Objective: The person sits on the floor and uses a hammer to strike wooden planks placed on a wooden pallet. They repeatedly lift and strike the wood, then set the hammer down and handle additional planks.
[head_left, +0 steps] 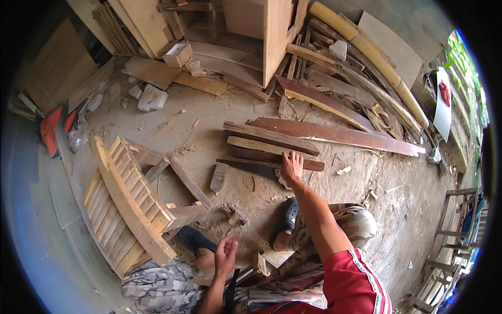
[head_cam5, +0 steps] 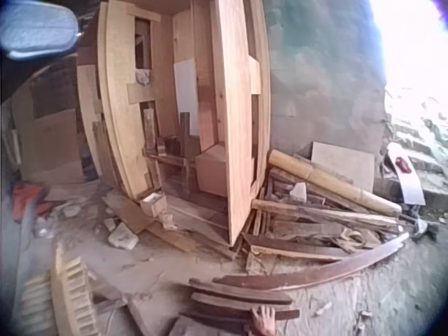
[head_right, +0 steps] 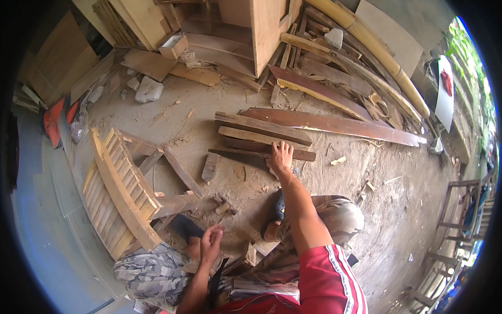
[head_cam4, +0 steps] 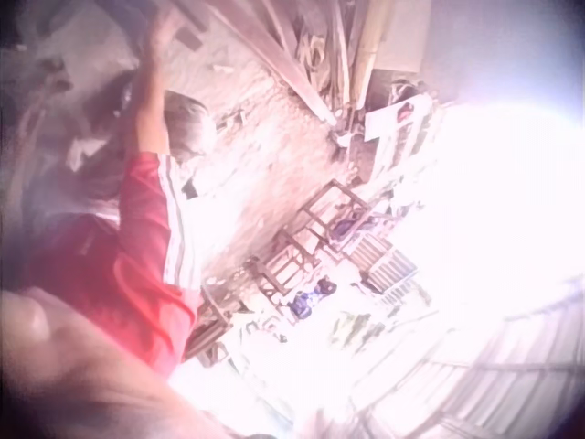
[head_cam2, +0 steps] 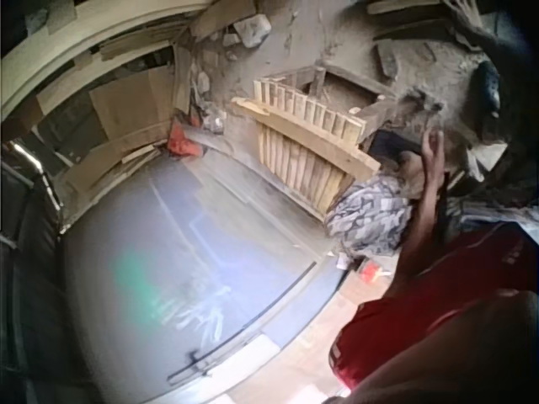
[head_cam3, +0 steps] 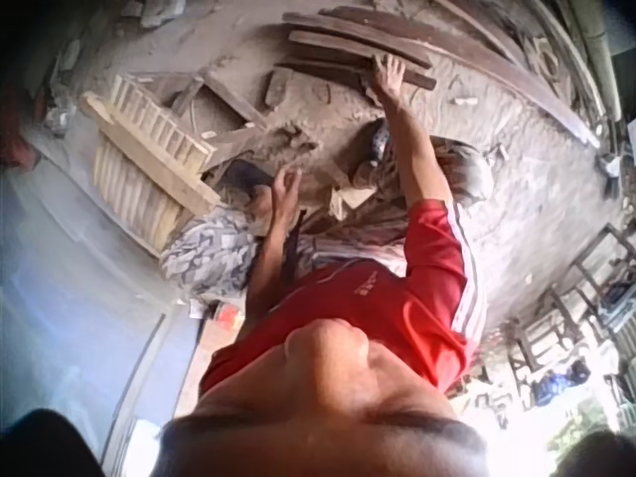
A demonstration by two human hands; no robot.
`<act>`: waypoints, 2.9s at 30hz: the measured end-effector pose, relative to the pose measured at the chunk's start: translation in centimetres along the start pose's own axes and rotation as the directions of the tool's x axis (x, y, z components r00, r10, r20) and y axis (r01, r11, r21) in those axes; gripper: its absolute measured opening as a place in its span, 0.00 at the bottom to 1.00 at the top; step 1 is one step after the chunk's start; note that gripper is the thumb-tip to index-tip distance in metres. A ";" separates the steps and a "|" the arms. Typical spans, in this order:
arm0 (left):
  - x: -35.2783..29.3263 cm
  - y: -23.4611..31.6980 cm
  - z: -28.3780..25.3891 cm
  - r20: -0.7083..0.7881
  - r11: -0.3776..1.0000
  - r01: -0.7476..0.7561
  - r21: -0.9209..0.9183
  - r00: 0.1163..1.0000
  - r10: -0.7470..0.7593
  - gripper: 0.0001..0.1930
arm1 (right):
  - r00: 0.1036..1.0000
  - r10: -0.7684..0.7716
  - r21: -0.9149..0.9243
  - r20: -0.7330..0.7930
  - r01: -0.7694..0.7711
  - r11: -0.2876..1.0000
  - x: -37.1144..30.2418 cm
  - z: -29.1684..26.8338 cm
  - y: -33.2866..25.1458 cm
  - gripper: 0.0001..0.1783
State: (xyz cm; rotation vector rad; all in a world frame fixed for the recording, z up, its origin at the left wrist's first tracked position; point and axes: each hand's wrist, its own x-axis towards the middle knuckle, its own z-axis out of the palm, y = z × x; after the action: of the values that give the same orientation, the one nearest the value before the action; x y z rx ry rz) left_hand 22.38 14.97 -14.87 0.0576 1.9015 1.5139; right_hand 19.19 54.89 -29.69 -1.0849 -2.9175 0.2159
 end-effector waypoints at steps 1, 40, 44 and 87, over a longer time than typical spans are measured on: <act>0.2 -0.7 -0.1 -0.002 1.000 0.016 0.009 1.000 -0.015 0.18 | 0.996 0.089 0.031 -0.020 -0.088 0.996 -0.3 0.3 -0.3 0.25; 2.2 -3.5 0.7 0.039 0.986 0.146 0.078 0.988 -0.150 0.19 | 0.903 0.000 -0.264 0.429 0.125 0.956 2.3 -0.7 2.5 0.60; 2.3 -2.7 0.9 0.034 0.975 0.158 0.157 0.986 -0.165 0.19 | 0.943 0.004 -0.271 0.332 0.091 0.958 1.6 2.6 2.7 0.53; 1.5 1.3 2.5 0.117 1.000 -0.024 0.017 0.993 0.022 0.21 | 0.908 -0.280 0.716 0.312 -0.030 0.698 5.1 -9.6 -4.4 0.35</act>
State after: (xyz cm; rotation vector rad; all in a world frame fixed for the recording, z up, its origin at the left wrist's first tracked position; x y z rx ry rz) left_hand 22.05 18.13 -14.70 0.1730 1.8271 1.4754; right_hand 13.10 56.13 -19.69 -0.7407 -2.7133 1.5809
